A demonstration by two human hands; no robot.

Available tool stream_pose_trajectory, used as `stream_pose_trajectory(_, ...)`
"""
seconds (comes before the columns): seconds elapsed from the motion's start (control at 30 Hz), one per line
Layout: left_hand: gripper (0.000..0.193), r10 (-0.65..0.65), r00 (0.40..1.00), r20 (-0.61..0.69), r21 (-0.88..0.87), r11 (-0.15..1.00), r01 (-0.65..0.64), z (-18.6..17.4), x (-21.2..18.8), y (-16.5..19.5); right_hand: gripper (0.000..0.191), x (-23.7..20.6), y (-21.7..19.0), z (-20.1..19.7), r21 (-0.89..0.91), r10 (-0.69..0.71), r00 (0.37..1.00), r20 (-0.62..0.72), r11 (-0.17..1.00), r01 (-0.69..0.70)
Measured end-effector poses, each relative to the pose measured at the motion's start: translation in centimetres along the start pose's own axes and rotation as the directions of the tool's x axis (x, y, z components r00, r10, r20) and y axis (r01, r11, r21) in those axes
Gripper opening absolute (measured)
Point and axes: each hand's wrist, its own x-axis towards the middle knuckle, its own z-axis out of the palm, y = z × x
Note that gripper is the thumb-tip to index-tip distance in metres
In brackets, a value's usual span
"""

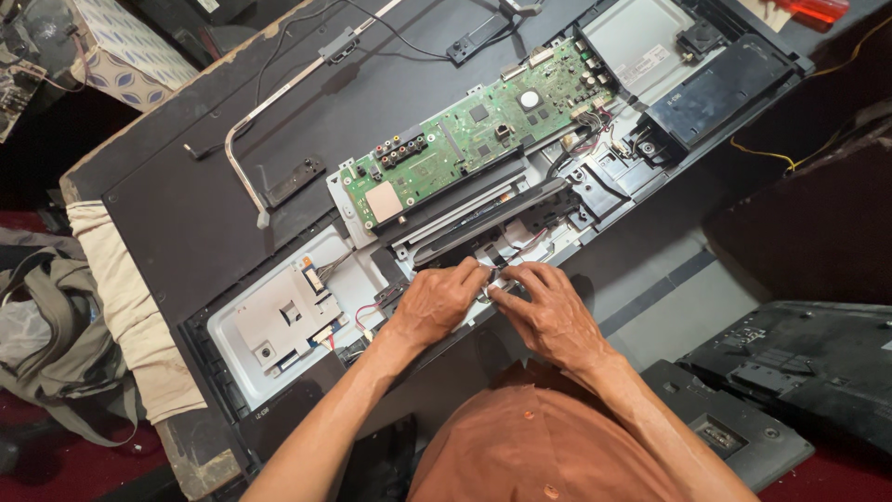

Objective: The person repairs a television lying face-down on a workbench. They unscrew screws from the mainboard with a red screwdriver, disconnect ribbon cables and connectors, lift and reposition a small internal board, and peel a white strip from a component by hand.

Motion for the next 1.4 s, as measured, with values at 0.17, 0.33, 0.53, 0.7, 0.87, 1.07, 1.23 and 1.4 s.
stream_pose_trajectory(0.17, 0.014, -0.099, 0.979, -0.181, -0.020, 0.995, 0.097, 0.2, -0.5, 1.4, 0.030, 0.3, -0.6, 0.0, 0.101, 0.091, 0.991, -0.098, 0.992, -0.081)
stream_pose_trajectory(0.33, 0.009, -0.259, 0.923, -0.286, -0.094, 0.966, 0.242, 0.9, -0.9, 3.0, 0.032, 0.8, -1.3, 0.5, 0.138, 0.196, 0.964, -0.181, 0.975, -0.172)
stream_pose_trajectory(0.53, 0.007, -0.412, 0.837, -0.361, -0.240, 0.908, 0.344, 1.9, -1.0, 4.0, 0.029, 1.4, -1.9, 1.0, 0.103, 0.242, 0.927, -0.286, 0.970, -0.221)
stream_pose_trajectory(0.7, 0.016, -0.605, 0.750, -0.269, -0.437, 0.770, 0.464, 2.2, -1.0, 4.6, 0.029, 1.5, -2.1, 1.3, 0.043, 0.235, 0.925, -0.299, 0.972, -0.233)
stream_pose_trajectory(0.87, 0.027, -0.640, 0.734, -0.229, -0.503, 0.723, 0.474, 1.6, -1.0, 4.9, 0.023, 2.0, -2.4, 1.9, 0.051, 0.238, 0.941, -0.241, 0.971, -0.233)
stream_pose_trajectory(1.07, 0.033, -0.659, 0.722, -0.210, -0.534, 0.696, 0.480, 1.5, -0.9, 5.1, 0.019, 2.1, -2.2, 2.0, 0.060, 0.267, 0.940, -0.214, 0.964, -0.260)
stream_pose_trajectory(1.23, 0.042, -0.669, 0.693, -0.270, -0.499, 0.713, 0.493, 1.9, -0.9, 5.9, 0.015, 2.1, -2.3, 2.2, 0.052, 0.308, 0.917, -0.252, 0.951, -0.305)
stream_pose_trajectory(1.4, 0.045, -0.665, 0.662, -0.345, -0.452, 0.736, 0.504, 2.6, -0.4, 6.8, 0.013, 2.1, -2.0, 2.3, 0.027, 0.327, 0.905, -0.274, 0.943, -0.332)
